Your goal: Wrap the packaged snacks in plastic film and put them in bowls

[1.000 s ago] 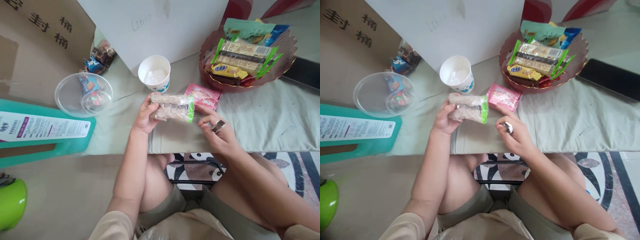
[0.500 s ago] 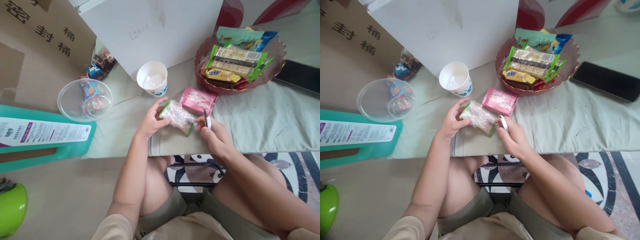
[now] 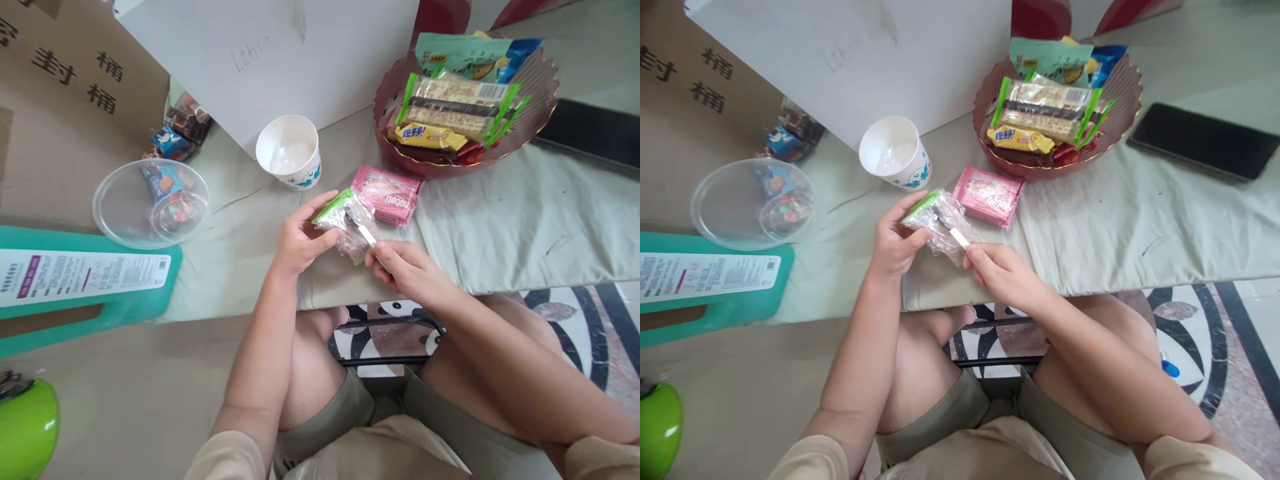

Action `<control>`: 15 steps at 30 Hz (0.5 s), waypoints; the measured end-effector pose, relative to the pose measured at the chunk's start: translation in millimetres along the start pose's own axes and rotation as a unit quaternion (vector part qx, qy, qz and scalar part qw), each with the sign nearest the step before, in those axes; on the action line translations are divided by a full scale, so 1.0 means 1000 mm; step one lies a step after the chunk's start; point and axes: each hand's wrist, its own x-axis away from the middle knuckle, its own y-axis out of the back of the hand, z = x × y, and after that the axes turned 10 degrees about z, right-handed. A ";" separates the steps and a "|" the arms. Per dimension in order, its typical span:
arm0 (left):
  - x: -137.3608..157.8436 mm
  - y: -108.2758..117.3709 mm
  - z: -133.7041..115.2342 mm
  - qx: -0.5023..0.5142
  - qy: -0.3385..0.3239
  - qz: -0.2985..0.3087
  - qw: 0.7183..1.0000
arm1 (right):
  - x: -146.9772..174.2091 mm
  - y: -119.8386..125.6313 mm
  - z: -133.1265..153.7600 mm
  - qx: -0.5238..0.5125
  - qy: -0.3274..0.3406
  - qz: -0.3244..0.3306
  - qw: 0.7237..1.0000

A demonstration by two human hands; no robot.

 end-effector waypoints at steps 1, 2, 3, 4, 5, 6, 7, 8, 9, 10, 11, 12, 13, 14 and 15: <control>0.000 0.001 0.000 0.006 -0.002 -0.016 1.000 | 0.001 0.001 0.000 0.004 -0.007 0.004 1.000; 0.000 0.003 0.000 0.014 -0.006 -0.037 0.999 | 0.002 0.001 0.000 0.011 -0.012 0.008 1.000; 0.000 0.005 -0.002 0.022 -0.011 -0.062 0.998 | 0.003 0.002 -0.001 0.019 -0.017 0.012 1.000; 0.000 0.008 -0.004 0.030 -0.018 -0.089 0.995 | 0.005 0.004 -0.001 0.030 -0.022 0.017 0.999; 0.000 0.012 -0.006 0.040 -0.025 -0.114 0.992 | 0.007 0.005 0.000 0.045 -0.025 0.022 0.998; 0.000 0.016 -0.009 0.051 -0.033 -0.139 0.988 | 0.009 0.007 0.000 0.066 -0.027 0.029 0.997; 0.001 0.020 -0.012 0.064 -0.039 -0.158 0.985 | 0.011 0.010 0.001 0.092 -0.028 0.034 0.995; 0.002 0.024 -0.014 0.076 -0.041 -0.172 0.981 | 0.013 0.014 0.001 0.126 -0.029 0.034 0.991; 0.003 0.028 -0.015 0.087 -0.036 -0.181 0.979 | 0.015 0.017 0.001 0.170 -0.029 0.026 0.985; 0.004 0.030 -0.016 0.094 -0.024 -0.185 0.978 | 0.016 0.022 0.001 0.222 -0.028 0.008 0.975; 0.006 0.032 -0.015 0.097 -0.001 -0.182 0.978 | 0.017 0.026 -0.001 0.281 -0.023 -0.019 0.959; 0.007 0.034 -0.014 0.095 0.033 -0.171 0.980 | 0.018 0.031 -0.003 0.341 -0.014 -0.050 0.939; 0.009 0.034 -0.011 0.084 0.073 -0.154 0.982 | 0.019 0.035 -0.006 0.396 -0.003 -0.079 0.915; 0.010 0.034 -0.009 0.061 0.109 -0.137 0.983 | 0.019 0.039 -0.009 0.442 0.010 -0.104 0.891; 0.012 0.034 -0.007 0.025 0.136 -0.122 0.983 | 0.019 0.043 -0.013 0.476 0.022 -0.123 0.871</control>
